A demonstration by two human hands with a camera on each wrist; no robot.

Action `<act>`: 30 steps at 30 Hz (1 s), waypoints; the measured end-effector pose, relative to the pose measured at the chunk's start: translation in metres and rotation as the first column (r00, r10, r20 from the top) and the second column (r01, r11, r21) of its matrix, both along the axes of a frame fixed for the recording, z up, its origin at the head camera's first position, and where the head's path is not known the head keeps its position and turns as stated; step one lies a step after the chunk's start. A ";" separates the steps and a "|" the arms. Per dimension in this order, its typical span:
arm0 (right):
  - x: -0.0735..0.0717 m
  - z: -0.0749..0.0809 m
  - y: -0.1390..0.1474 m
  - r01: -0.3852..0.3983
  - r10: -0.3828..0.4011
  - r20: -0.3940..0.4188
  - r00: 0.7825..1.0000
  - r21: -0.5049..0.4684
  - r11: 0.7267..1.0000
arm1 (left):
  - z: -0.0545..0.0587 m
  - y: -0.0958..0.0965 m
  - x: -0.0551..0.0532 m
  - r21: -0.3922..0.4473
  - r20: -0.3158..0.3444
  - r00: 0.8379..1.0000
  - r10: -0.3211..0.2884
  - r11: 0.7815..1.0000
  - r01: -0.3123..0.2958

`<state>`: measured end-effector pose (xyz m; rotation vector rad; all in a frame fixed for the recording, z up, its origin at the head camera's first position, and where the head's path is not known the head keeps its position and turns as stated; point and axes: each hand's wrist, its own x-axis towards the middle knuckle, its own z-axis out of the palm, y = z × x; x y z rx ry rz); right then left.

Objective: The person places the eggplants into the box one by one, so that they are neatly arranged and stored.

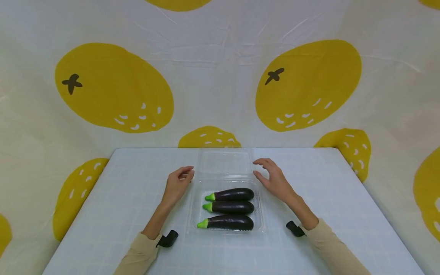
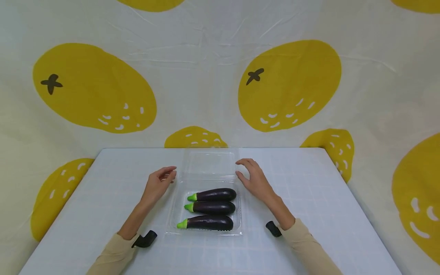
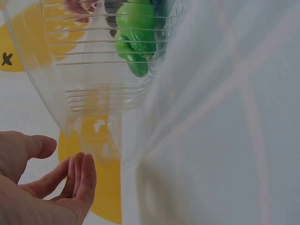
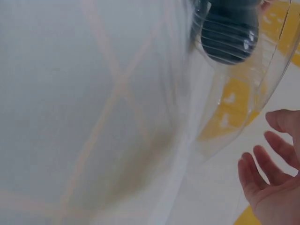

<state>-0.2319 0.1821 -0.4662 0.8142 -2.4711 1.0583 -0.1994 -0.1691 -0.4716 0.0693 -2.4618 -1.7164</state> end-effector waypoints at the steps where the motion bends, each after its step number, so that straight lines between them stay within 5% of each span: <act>1: -0.001 -0.001 0.001 0.002 -0.002 0.004 1.000 -0.011 1.000 | 0.000 0.000 -0.001 -0.004 0.000 1.000 0.002 1.000 -0.002; 13: -0.013 -0.008 0.002 0.075 -0.066 0.145 0.987 -0.061 0.995 | -0.004 0.002 -0.017 -0.010 0.019 1.000 0.007 1.000 -0.007; 30: -0.027 -0.017 0.000 0.082 -0.044 0.311 0.949 -0.110 0.991 | -0.011 0.000 -0.034 0.034 0.046 0.998 -0.049 0.998 0.048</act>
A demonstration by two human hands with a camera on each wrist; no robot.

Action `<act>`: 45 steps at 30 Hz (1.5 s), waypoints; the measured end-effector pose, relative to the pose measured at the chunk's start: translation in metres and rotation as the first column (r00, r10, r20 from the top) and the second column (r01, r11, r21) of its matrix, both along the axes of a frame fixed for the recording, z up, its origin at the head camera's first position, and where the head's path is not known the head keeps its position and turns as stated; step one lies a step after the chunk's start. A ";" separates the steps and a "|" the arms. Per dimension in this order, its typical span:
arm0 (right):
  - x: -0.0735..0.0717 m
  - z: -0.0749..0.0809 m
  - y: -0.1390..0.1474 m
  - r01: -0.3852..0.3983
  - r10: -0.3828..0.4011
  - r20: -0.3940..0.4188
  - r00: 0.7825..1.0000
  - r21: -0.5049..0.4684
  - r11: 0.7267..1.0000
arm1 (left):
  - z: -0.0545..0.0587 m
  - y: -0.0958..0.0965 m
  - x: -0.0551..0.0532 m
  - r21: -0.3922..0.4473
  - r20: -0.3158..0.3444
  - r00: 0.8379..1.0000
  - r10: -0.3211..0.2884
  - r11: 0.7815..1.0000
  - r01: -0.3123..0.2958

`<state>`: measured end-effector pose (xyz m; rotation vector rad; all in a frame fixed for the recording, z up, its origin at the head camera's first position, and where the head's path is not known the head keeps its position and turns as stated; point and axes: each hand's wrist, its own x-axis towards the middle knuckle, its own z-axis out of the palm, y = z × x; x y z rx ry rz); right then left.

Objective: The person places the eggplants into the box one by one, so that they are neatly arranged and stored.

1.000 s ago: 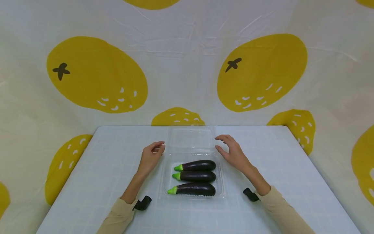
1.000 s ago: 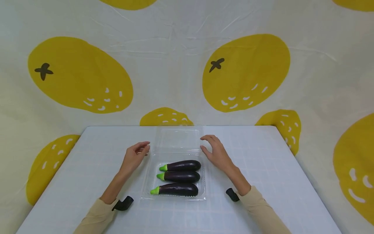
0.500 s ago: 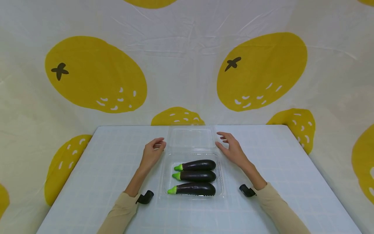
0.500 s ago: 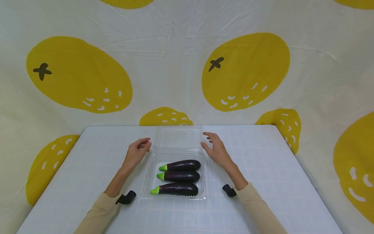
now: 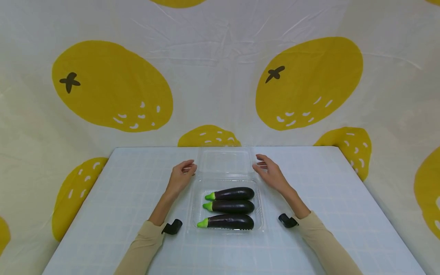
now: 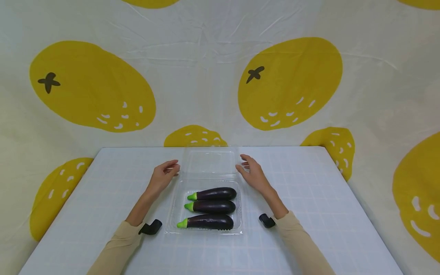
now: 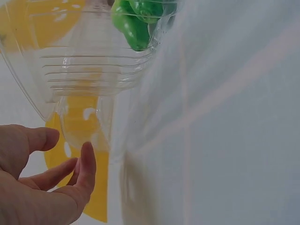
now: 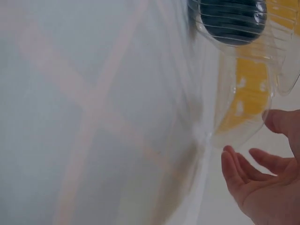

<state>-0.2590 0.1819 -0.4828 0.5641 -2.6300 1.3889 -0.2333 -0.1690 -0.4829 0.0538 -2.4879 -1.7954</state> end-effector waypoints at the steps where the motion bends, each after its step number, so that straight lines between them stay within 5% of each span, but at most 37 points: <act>1: 0.000 0.000 0.000 0.002 -0.002 0.002 1.000 -0.004 1.000 | 0.000 0.000 -0.001 -0.003 0.000 1.000 -0.004 1.000 0.004; 12: -0.001 -0.001 -0.004 0.001 -0.001 -0.007 1.000 -0.001 1.000 | 0.001 0.001 -0.003 0.033 0.047 0.998 -0.035 0.999 0.033; 45: -0.002 0.021 -0.001 0.025 -0.029 -0.083 0.996 -0.048 0.999 | 0.016 0.002 0.005 0.016 -0.073 0.997 -0.005 1.000 0.006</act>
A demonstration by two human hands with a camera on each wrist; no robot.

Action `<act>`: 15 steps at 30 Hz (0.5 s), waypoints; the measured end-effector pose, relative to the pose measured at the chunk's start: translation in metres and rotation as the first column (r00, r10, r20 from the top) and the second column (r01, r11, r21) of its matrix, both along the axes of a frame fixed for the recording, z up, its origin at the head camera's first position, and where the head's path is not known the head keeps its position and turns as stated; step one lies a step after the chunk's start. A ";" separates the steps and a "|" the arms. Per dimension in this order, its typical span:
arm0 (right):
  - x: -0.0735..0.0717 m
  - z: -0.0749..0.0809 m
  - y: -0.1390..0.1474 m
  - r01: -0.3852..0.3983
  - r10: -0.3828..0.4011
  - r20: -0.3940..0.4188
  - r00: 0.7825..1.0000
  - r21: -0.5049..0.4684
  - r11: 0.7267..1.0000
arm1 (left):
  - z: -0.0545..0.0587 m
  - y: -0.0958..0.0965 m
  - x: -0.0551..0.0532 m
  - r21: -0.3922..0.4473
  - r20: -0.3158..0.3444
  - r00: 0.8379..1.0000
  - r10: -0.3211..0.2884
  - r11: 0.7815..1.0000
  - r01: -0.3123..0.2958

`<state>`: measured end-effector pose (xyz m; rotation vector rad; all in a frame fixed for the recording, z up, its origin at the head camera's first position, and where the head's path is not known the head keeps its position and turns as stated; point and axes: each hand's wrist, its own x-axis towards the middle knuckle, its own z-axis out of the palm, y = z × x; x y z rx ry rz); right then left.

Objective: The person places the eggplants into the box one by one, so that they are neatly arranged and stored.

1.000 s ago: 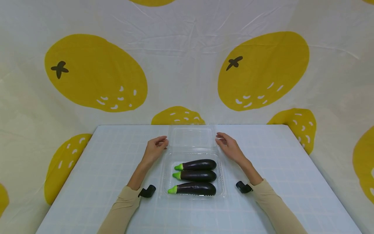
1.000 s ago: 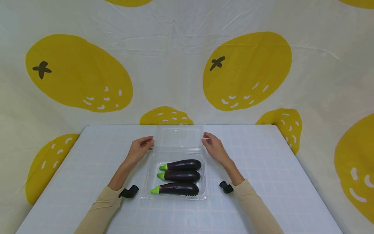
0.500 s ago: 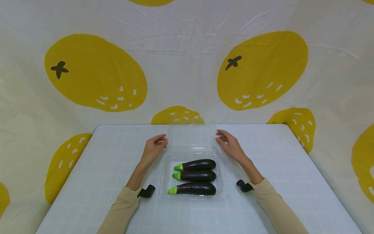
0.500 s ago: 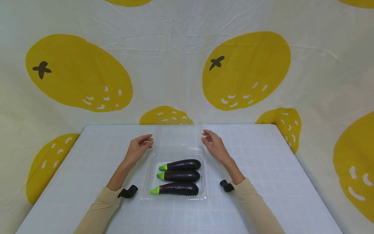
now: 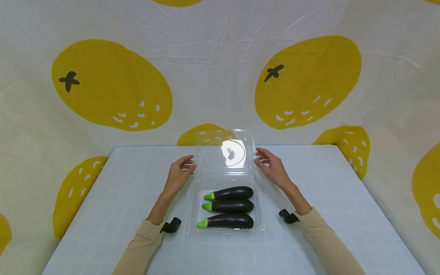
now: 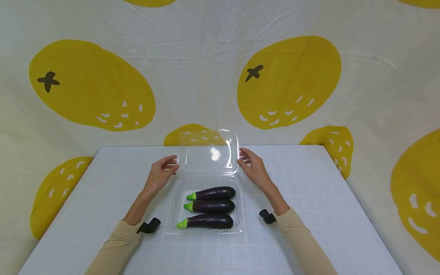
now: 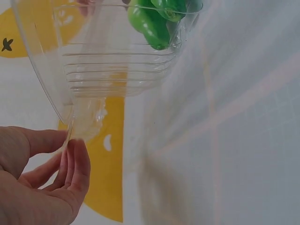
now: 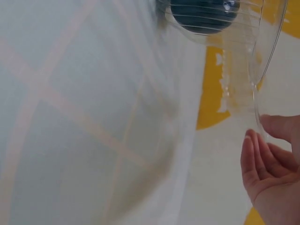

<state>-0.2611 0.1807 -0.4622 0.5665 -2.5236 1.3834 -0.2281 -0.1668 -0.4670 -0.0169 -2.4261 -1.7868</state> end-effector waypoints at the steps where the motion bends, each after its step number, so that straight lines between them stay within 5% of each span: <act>1: 0.000 0.000 0.000 0.000 0.000 -0.006 1.000 -0.001 1.000 | 0.000 0.000 0.000 -0.005 -0.004 1.000 0.002 1.000 -0.002; 15: 0.005 0.007 0.002 0.025 -0.028 -0.066 0.997 -0.038 0.999 | 0.006 0.000 0.005 -0.013 -0.091 0.995 0.028 0.999 -0.030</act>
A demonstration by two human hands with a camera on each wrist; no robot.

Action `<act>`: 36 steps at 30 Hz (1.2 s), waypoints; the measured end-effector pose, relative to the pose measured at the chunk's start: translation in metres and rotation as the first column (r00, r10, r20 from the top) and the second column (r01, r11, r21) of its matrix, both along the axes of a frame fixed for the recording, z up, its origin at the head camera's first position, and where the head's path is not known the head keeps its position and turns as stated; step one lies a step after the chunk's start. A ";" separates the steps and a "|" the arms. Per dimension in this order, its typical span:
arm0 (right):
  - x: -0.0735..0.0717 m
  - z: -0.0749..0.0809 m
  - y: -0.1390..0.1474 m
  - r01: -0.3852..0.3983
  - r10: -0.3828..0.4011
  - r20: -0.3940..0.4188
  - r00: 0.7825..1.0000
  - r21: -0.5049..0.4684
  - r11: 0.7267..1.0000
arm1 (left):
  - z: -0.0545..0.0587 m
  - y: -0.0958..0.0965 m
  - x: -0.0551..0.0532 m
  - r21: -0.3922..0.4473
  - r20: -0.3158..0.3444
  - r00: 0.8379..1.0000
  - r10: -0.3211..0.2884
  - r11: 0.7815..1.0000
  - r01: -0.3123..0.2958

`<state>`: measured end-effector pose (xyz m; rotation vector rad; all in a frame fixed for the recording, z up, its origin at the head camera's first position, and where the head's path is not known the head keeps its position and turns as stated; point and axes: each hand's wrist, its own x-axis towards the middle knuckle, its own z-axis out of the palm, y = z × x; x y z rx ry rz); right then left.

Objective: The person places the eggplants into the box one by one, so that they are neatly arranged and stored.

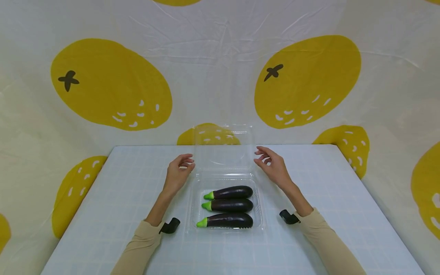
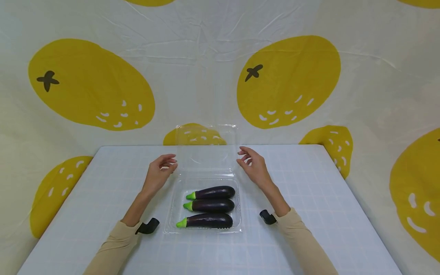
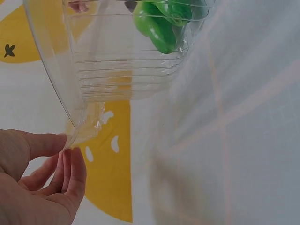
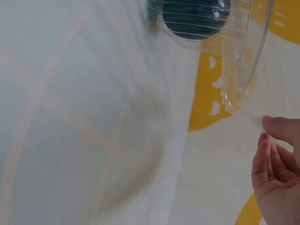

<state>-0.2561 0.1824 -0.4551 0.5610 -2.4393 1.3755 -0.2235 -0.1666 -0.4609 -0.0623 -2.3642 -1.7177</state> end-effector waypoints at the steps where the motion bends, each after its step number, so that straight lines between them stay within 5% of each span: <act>1: 0.000 0.000 0.000 -0.002 0.002 -0.004 1.000 -0.008 1.000 | 0.000 0.000 0.000 -0.002 -0.007 1.000 0.000 1.000 0.000; 19: 0.024 0.023 -0.002 -0.008 0.012 0.037 0.999 -0.101 0.995 | 0.006 -0.001 0.013 0.024 -0.021 1.000 0.012 1.000 -0.012; 36: 0.038 0.024 0.007 -0.042 0.059 0.129 0.990 -0.133 0.990 | 0.011 -0.001 0.032 0.083 -0.042 0.999 -0.015 0.996 0.018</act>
